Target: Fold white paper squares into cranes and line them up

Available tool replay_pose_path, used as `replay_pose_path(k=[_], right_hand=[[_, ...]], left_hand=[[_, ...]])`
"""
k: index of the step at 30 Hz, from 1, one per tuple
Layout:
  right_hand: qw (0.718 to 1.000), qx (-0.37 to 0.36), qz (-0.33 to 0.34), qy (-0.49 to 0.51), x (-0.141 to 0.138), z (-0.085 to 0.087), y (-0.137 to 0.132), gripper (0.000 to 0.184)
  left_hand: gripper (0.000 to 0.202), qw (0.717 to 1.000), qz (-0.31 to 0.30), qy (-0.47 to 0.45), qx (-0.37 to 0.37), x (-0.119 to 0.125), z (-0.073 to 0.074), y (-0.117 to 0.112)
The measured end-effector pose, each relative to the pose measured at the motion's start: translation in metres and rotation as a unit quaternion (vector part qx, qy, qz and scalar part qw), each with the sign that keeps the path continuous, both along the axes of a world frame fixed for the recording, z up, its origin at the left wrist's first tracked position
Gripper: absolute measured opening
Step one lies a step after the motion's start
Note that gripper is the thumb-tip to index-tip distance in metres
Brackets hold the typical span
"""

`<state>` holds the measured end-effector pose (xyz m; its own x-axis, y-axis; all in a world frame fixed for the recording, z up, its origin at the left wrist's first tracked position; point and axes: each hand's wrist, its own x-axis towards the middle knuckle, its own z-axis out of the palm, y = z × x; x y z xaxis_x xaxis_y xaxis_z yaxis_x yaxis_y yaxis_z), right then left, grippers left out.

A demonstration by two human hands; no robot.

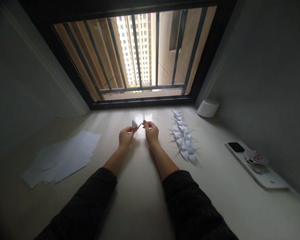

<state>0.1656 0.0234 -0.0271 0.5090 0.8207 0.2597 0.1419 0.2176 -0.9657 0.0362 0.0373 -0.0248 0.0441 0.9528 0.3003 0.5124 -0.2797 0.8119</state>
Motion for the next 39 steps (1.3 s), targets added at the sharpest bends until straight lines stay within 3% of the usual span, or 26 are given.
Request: replay_pose_path(k=[6, 13, 39], right_hand=[[1.000, -0.006, 0.001, 0.005, -0.001, 0.003, -0.003, 0.045], [0.998, -0.035, -0.042, -0.015, 0.000, 0.004, -0.005, 0.046], [0.999, -0.042, -0.016, -0.019, 0.001, 0.000, -0.004, 0.046]], left_hand=[[0.033, 1.000, 0.009, 0.020, 0.002, 0.001, 0.002, -0.003], [0.024, 0.998, 0.035, 0.038, 0.026, 0.002, 0.010, -0.008], [0.021, 0.997, 0.031, 0.054, 0.039, 0.001, 0.011, -0.010]])
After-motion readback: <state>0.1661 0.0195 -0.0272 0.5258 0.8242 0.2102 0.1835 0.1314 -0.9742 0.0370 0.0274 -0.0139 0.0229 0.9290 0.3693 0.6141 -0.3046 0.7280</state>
